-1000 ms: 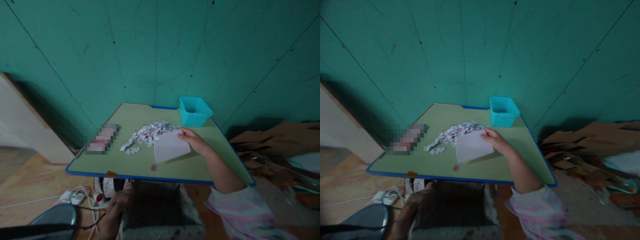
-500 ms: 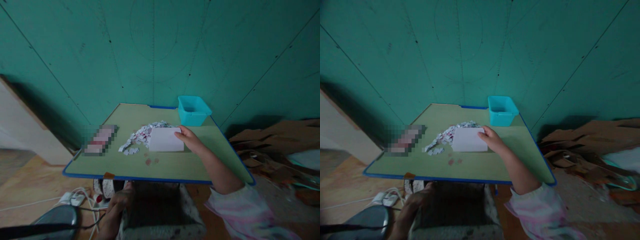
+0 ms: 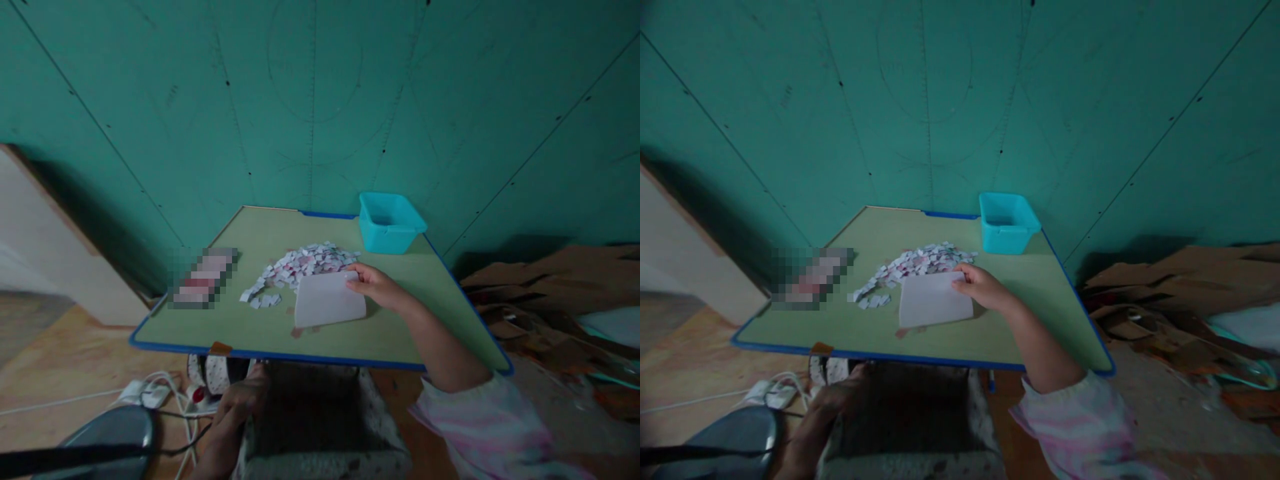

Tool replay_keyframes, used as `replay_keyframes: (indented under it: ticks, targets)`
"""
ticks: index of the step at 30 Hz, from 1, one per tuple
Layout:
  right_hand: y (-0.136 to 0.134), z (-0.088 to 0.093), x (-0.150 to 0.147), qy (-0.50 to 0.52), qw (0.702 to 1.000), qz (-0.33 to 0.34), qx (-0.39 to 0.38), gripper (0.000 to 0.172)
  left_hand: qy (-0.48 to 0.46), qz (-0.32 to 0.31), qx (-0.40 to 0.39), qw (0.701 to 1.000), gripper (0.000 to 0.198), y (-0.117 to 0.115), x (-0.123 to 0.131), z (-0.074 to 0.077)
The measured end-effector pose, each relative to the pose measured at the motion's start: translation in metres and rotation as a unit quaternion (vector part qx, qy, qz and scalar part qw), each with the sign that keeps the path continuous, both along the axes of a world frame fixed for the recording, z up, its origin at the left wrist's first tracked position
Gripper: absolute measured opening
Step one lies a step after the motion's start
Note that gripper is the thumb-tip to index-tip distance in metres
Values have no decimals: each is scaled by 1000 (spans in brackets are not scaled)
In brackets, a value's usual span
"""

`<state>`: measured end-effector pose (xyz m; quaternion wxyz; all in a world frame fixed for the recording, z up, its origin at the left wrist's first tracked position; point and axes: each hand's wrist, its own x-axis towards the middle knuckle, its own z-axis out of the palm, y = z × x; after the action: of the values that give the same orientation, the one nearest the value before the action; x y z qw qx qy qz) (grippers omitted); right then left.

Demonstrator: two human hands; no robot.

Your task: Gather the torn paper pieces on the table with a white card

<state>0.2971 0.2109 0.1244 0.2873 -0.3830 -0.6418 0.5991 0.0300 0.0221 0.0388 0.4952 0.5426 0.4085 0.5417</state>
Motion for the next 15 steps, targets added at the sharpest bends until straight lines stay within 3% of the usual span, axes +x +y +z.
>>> replay_keyframes:
  ticks: [6, 12, 15]
  targets:
    - [0, -2, -4, 1, 998, -49, 40, 27, 25, -17, 6, 1000, 43, 3, 0, 3]
    - [-4, -3, -6, 0, 1000, 12, 20, 28, 29, -28, 1, 999, 41, 2, -1, 0]
    - [-4, -3, -7, -14, 998, -24, 54, 25, 38, -41, -5, 998, 39, 3, -1, 0]
